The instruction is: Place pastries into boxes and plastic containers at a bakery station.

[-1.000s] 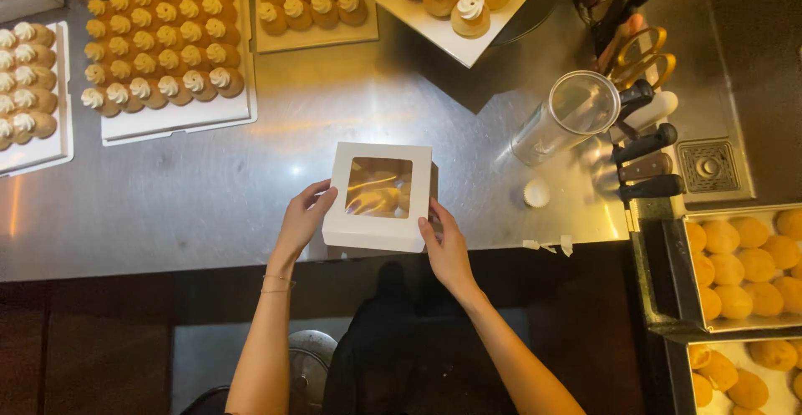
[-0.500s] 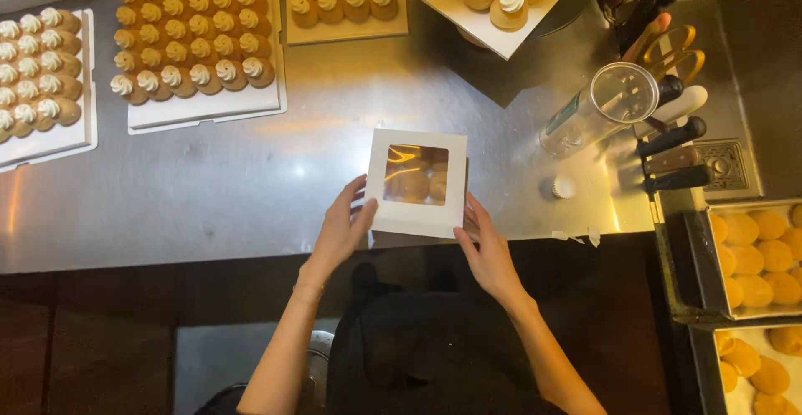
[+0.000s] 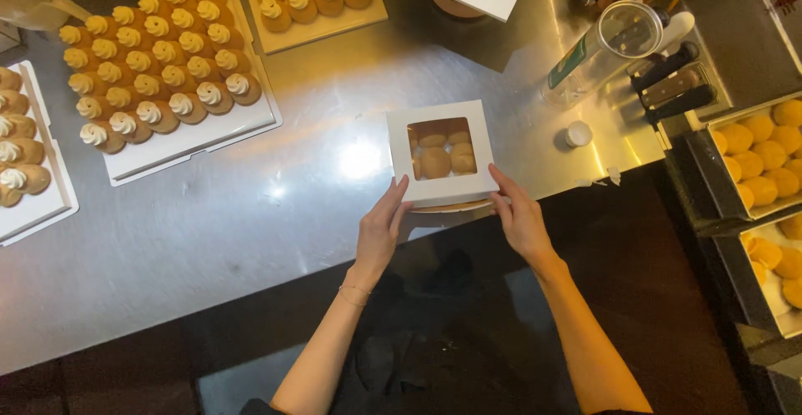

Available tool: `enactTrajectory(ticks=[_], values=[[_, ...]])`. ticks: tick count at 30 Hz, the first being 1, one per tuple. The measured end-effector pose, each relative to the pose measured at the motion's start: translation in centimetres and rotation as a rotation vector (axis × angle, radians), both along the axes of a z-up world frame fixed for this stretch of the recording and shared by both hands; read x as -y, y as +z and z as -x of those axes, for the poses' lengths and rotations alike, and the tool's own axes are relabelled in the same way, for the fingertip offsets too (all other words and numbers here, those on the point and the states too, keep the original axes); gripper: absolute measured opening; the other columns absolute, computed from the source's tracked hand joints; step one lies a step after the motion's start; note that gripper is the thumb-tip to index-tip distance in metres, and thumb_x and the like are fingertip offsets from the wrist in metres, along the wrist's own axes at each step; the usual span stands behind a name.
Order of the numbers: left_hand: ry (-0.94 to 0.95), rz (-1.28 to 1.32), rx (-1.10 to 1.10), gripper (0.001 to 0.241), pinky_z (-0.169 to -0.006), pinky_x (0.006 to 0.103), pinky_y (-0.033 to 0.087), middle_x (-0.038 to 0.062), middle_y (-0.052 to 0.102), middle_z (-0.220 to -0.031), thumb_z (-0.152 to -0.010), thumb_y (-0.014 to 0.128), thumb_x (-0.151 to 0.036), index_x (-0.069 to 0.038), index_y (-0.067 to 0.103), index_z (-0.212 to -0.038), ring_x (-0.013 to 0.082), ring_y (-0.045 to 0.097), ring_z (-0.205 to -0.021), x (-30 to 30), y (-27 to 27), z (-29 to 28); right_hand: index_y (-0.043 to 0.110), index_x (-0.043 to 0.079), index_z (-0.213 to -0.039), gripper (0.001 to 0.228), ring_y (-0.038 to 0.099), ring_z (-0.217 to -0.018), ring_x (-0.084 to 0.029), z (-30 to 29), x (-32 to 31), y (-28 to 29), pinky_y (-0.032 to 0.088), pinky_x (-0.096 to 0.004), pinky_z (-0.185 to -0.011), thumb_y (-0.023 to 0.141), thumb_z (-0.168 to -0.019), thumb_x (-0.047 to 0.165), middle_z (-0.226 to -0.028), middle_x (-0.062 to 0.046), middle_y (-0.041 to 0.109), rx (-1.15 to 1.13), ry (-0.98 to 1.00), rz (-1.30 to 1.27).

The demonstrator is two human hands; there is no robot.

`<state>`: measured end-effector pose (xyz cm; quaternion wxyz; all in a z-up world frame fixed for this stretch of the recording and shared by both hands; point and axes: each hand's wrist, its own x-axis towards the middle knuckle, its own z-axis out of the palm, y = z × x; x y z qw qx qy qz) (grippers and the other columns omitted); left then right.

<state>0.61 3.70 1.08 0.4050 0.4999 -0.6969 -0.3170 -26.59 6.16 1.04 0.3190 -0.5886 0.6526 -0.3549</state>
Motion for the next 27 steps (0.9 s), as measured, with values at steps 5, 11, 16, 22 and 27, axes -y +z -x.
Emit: enactTrajectory(ticks=[5,11,16,22,27], values=[[0.041,0.054,0.056,0.045,-0.095,0.0403,0.058,0.02,0.064,-0.136,-0.098,0.069,-0.017,-0.017,0.061,-0.142,0.035,0.062,-0.128,-0.4,-0.6,-0.2,0.057,0.015,-0.146,0.048,0.072,-0.095,-0.021,0.5,-0.1,0.9,0.06,-0.032,-0.081,0.063,-0.1,0.007,-0.121,-0.02,0.069,-0.036,0.06,0.097],[0.013,0.053,0.234,0.049,-0.104,0.0512,0.045,0.018,0.055,-0.147,-0.09,0.075,-0.031,-0.018,0.062,-0.136,0.0367,0.056,-0.124,-0.8,1.8,1.6,0.063,0.013,-0.141,0.046,0.072,-0.102,-0.022,1.9,0.8,1.5,0.061,-0.034,-0.086,0.071,-0.096,0.009,-0.122,-0.018,0.072,-0.068,0.173,0.124],[-0.013,0.346,0.332,0.048,-0.121,0.067,0.02,0.013,0.051,-0.152,-0.082,0.082,-0.027,-0.016,0.069,-0.127,0.0403,0.033,-0.148,-1.0,-0.7,5.2,0.065,0.011,-0.138,0.043,0.072,-0.105,-0.02,1.9,0.9,1.2,0.062,-0.033,-0.084,0.07,-0.095,0.008,-0.125,-0.016,0.071,0.029,0.18,0.128],[0.167,0.359,0.226,0.033,-0.124,0.0617,0.031,-0.004,0.063,-0.14,-0.086,0.082,-0.019,-0.026,0.076,-0.117,0.0322,0.045,-0.145,-0.8,-1.9,6.7,0.065,0.011,-0.138,0.042,0.068,-0.102,-0.014,1.0,0.5,-0.1,0.061,-0.029,-0.079,0.068,-0.096,0.007,-0.124,-0.01,0.072,0.176,0.04,0.074],[0.268,0.383,0.234,0.026,-0.122,0.0567,0.041,-0.007,0.072,-0.13,-0.087,0.083,-0.017,-0.02,0.077,-0.111,0.0296,0.056,-0.139,-0.7,-1.8,7.3,0.063,0.012,-0.14,0.041,0.065,-0.104,-0.011,0.3,0.0,-0.9,0.061,-0.027,-0.079,0.063,-0.099,0.007,-0.126,-0.008,0.069,0.299,-0.055,0.044]])
